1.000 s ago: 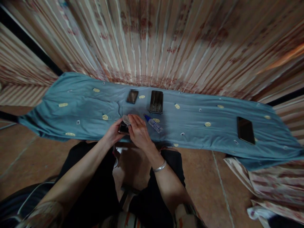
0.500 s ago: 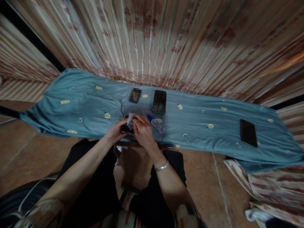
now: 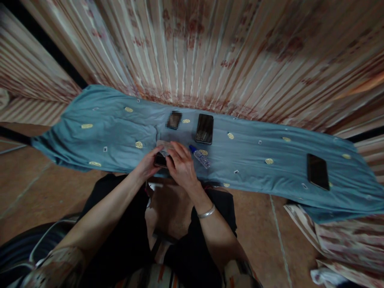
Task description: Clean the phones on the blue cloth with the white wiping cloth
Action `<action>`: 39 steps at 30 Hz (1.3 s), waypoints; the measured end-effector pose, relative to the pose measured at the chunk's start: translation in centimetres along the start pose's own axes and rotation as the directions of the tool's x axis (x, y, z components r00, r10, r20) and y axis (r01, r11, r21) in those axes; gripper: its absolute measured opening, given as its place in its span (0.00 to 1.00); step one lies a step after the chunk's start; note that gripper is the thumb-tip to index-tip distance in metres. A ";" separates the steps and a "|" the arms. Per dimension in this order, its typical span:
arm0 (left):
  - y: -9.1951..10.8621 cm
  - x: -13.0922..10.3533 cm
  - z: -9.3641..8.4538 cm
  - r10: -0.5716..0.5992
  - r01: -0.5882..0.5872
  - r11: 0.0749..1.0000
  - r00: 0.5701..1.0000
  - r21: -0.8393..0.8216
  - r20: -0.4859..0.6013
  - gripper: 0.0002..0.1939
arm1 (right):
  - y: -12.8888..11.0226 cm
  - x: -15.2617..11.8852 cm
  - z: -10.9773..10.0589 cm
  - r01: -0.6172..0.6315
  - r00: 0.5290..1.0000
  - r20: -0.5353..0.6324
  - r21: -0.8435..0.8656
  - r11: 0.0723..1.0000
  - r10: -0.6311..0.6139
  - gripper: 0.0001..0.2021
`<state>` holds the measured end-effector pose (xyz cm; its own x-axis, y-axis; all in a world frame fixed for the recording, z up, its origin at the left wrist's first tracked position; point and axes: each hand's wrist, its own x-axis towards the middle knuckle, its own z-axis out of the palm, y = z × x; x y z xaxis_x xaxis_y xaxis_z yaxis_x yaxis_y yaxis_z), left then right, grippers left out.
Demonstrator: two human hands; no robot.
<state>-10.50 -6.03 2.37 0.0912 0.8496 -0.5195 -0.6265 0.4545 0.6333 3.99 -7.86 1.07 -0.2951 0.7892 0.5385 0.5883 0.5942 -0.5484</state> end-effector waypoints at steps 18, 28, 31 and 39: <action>-1.4 0.6 0.2 0.182 -0.182 0.983 0.983 -0.004 0.017 0.03 | -0.9 0.5 0.4 -0.093 0.994 0.073 0.234 0.968 0.078 0.12; -0.2 -0.5 0.7 -0.061 0.060 0.975 0.998 -0.213 0.002 0.18 | 0.1 0.3 0.6 0.076 0.990 0.116 0.030 0.997 -0.079 0.16; -0.6 -0.5 1.2 -0.070 0.067 0.965 0.998 -0.254 -0.002 0.17 | 0.4 0.6 0.8 0.044 0.995 0.085 -0.022 0.999 -0.042 0.17; -0.9 -0.1 1.8 -0.022 0.021 0.963 1.000 -0.270 0.000 0.17 | 0.3 0.8 1.1 0.077 0.997 0.007 -0.052 0.996 -0.076 0.19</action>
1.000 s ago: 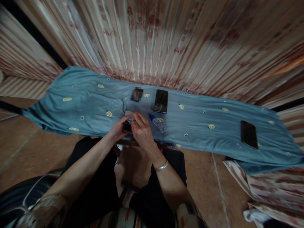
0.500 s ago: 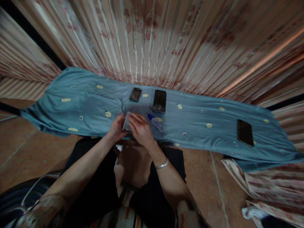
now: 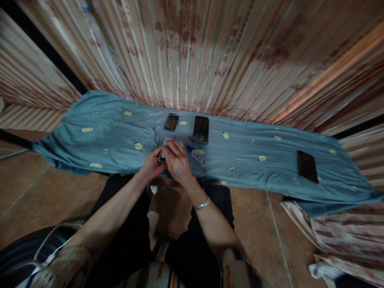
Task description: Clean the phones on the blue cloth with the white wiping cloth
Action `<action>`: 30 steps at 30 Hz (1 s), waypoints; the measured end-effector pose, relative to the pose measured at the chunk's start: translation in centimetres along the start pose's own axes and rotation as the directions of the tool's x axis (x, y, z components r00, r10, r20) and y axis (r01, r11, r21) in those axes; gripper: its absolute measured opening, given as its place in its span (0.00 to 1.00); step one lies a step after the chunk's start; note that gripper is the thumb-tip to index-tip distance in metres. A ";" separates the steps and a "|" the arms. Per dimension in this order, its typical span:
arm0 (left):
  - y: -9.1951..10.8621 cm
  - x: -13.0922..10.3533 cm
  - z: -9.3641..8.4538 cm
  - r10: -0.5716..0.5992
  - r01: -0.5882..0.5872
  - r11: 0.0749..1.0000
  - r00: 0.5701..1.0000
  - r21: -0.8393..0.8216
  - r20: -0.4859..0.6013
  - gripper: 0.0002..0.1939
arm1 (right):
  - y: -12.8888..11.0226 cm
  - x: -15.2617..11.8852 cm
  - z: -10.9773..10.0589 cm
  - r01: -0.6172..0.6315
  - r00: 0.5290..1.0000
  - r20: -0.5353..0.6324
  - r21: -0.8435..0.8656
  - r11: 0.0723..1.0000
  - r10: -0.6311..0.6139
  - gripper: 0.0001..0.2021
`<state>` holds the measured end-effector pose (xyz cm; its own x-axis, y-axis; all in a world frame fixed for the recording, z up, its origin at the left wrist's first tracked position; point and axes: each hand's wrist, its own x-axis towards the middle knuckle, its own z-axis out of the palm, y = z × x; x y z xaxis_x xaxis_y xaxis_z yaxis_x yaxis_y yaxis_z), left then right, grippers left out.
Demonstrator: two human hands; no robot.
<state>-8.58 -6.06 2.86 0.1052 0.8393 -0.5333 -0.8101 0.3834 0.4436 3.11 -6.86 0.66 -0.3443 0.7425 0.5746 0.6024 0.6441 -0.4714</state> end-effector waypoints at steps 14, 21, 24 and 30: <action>-0.8 -0.3 0.5 -0.021 0.019 0.999 0.999 0.029 0.047 0.16 | 1.2 -0.1 -0.9 -0.059 0.998 -0.005 -0.085 0.995 0.059 0.17; 1.3 -1.0 0.4 0.046 -0.050 0.993 0.998 0.107 0.043 0.18 | 1.8 -0.3 -1.2 -0.064 0.998 0.015 -0.128 0.990 0.066 0.17; 1.8 -1.4 0.5 0.043 -0.045 0.994 0.999 0.097 0.026 0.18 | 1.9 0.0 -1.1 -0.076 0.997 0.020 -0.137 0.988 0.079 0.17; 1.7 -1.5 0.2 0.010 -0.010 0.999 1.000 0.042 -0.002 0.18 | 1.3 1.1 -0.4 -0.054 0.996 0.062 -0.069 0.996 0.058 0.15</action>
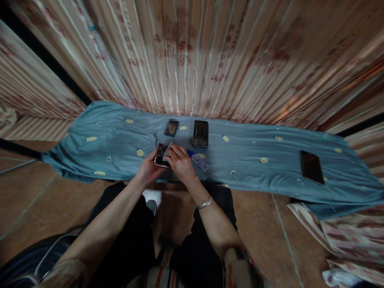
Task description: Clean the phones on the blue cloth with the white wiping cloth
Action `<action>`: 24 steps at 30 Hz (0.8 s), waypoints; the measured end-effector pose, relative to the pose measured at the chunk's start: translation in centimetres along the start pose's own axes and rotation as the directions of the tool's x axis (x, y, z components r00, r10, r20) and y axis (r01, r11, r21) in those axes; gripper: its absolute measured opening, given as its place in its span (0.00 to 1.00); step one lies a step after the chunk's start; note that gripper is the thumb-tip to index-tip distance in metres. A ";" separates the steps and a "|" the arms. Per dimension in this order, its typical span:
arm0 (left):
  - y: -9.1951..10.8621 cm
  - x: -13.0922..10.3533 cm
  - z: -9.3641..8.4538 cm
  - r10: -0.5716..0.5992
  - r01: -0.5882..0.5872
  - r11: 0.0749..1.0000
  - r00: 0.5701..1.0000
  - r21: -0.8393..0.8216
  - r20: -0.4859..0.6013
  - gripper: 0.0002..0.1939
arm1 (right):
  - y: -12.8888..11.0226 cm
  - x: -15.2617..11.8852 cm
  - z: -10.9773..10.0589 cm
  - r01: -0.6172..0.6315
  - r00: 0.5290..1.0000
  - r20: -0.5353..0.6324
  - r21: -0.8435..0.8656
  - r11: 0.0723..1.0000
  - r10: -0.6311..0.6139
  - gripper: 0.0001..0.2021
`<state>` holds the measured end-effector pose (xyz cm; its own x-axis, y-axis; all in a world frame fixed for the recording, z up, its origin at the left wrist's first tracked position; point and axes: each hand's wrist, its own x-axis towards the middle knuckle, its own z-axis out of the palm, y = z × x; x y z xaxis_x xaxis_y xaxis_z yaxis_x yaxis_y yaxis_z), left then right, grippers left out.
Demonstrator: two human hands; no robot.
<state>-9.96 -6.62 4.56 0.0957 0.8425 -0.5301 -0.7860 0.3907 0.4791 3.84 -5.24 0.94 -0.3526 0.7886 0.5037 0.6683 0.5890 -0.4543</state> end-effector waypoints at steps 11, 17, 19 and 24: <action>-0.5 -0.1 -0.2 0.077 -0.078 0.996 0.997 -0.036 -0.013 0.14 | -2.0 -0.2 2.7 -0.168 0.973 -0.105 0.282 0.945 0.205 0.18; -1.2 0.6 0.6 0.193 -0.194 0.981 0.979 -0.017 -0.070 0.12 | -2.1 -0.7 4.0 -0.287 0.912 -0.160 0.410 0.866 0.378 0.24; -1.2 0.7 0.9 0.227 -0.228 0.974 0.970 -0.002 -0.082 0.12 | -2.2 -1.0 4.0 -0.273 0.918 -0.156 0.420 0.866 0.365 0.25; -1.1 0.5 1.8 0.262 -0.262 0.965 0.961 0.015 -0.088 0.14 | -2.3 -1.5 2.9 -0.242 0.930 -0.150 0.440 0.865 0.337 0.25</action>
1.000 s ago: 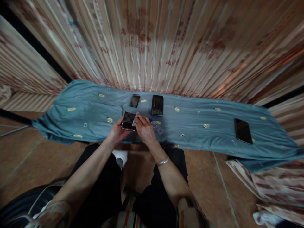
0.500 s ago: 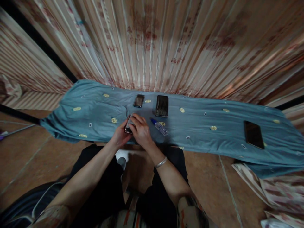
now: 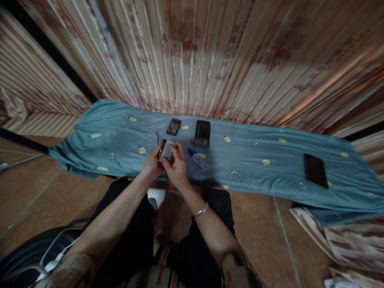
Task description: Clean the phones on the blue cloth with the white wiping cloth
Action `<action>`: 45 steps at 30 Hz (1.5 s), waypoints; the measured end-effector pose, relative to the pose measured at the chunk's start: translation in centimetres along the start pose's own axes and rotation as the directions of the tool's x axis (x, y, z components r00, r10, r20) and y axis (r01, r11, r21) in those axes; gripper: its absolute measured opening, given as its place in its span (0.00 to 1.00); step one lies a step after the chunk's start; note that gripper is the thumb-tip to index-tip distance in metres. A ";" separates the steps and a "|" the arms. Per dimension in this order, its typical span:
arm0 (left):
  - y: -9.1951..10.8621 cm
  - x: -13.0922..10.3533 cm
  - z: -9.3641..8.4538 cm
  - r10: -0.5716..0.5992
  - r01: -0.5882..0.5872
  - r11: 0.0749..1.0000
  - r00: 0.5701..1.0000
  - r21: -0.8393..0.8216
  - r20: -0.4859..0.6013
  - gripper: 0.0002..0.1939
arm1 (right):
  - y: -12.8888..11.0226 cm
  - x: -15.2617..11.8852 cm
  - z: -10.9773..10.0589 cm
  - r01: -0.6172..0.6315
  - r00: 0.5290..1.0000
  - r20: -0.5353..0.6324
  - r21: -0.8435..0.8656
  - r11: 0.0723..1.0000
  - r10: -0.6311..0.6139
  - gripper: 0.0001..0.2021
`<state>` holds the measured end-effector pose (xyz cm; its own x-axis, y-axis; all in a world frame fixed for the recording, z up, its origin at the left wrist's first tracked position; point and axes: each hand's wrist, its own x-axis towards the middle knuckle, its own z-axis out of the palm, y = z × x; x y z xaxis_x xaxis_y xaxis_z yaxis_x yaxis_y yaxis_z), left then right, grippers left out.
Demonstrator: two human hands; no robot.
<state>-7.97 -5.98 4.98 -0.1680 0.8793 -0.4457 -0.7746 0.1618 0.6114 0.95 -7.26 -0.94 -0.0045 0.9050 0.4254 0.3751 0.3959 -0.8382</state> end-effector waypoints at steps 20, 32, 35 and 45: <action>-0.2 -0.4 0.7 -0.203 0.204 0.979 0.968 0.012 0.149 0.17 | 1.6 1.4 -4.3 0.045 0.998 -0.027 -0.154 0.987 -0.049 0.21; -0.8 -0.5 0.5 -0.195 0.196 0.980 0.980 -0.028 0.034 0.17 | -0.1 0.8 -3.2 0.307 0.949 0.148 -0.226 0.924 -0.279 0.20; -0.6 -0.7 0.5 -0.226 0.226 0.974 0.970 0.004 0.087 0.16 | 0.5 1.3 -3.8 0.252 0.965 0.133 -0.229 0.940 -0.226 0.21; 0.3 -0.8 1.0 -0.188 0.186 0.981 0.981 0.054 0.049 0.21 | 0.0 0.2 -4.1 0.275 0.949 0.204 -0.157 0.948 -0.242 0.21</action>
<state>-7.48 -6.21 6.19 0.0109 0.8539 -0.5203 -0.7582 0.3463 0.5525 4.70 -7.77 0.54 -0.2838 0.7946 0.5367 0.5004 0.6002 -0.6241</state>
